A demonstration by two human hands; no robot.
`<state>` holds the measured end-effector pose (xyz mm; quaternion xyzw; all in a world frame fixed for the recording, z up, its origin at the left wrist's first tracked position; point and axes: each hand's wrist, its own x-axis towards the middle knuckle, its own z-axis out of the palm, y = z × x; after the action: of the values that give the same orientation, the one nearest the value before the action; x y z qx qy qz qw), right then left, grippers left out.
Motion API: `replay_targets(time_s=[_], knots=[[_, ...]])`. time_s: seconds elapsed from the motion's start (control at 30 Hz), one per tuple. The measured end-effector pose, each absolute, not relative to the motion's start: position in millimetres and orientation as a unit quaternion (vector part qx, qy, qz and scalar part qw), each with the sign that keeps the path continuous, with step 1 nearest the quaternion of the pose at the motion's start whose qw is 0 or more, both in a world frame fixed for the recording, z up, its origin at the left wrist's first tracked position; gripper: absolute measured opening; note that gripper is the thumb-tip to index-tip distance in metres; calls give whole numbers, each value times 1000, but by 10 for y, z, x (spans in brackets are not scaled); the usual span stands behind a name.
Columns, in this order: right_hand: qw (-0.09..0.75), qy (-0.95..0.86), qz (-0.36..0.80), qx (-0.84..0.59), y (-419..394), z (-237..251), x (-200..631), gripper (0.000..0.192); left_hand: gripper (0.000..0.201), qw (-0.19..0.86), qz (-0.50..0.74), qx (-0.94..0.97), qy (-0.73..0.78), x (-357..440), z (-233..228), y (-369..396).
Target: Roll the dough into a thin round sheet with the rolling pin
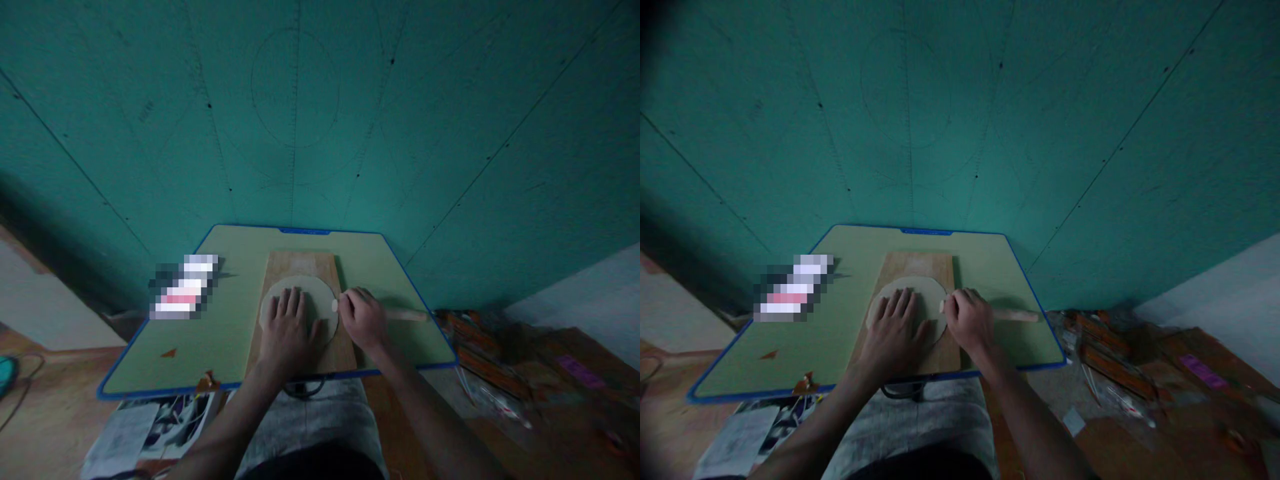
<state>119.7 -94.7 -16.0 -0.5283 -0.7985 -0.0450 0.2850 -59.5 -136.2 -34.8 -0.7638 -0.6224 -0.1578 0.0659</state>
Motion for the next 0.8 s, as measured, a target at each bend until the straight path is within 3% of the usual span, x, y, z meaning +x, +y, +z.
replay_targets(time_s=[0.17,0.33,0.53,0.8], knots=[[230,-791,-30,-566,-845,-163,881,13,77,78,-143,-731,-663,-545,-374,-1423],[150,-816,-33,-558,-647,-121,730,29,86,76,-141,-736,-657,-541,-360,-1489],[112,-845,-10,-522,-116,23,481,37,86,84,-147,-735,-657,-533,-365,-1488],[122,-895,-28,-429,-798,-152,906,47,89,95,-167,-710,-678,-554,-394,-1626]])
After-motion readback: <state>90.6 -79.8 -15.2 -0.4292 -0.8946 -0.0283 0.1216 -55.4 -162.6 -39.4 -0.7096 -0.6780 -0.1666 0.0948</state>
